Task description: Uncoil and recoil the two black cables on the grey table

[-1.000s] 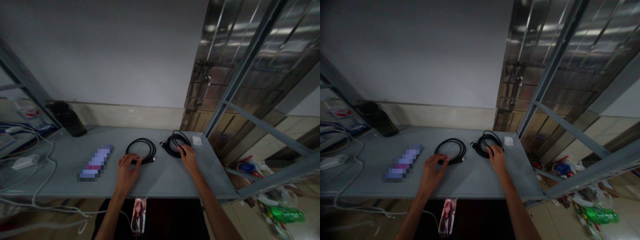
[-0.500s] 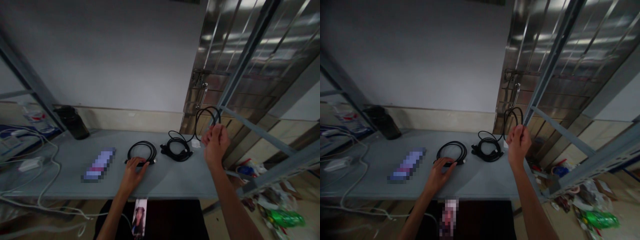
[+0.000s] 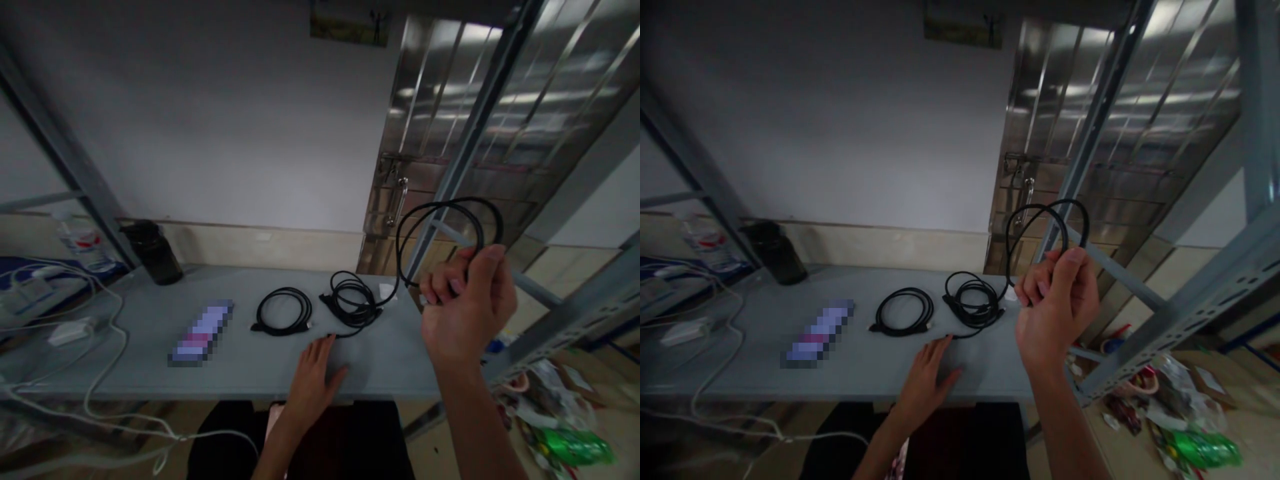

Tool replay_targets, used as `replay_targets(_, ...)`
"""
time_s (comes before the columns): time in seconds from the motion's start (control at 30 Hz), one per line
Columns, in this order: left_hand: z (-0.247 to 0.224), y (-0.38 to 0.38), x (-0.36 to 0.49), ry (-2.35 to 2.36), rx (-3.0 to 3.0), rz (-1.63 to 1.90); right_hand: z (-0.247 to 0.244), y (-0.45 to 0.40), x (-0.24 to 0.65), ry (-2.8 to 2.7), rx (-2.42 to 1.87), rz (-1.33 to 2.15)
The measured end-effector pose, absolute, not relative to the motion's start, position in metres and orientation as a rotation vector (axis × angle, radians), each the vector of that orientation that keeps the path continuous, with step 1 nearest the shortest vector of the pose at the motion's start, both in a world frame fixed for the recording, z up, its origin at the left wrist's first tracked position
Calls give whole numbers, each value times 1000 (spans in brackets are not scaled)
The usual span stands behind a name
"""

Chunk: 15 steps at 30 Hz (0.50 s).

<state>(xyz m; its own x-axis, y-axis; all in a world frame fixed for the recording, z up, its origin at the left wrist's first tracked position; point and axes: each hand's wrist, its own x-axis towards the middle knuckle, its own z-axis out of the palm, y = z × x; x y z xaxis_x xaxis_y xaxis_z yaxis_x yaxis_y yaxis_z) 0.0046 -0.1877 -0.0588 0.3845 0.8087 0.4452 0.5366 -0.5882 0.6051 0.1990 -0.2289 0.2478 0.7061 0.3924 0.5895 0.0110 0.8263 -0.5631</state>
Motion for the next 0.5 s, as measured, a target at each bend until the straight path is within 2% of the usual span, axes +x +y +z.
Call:
replay_targets(0.17,-47,-167,45,1301,2165,1091,255,-244,192,-790,-574,163)
replay_targets(0.3,-35,-160,63,1224,2099,1146,258,-254,193,-818,-600,116)
replay_targets(0.5,-18,-179,27,988,1860,1162,234,-270,214,-936,-748,181)
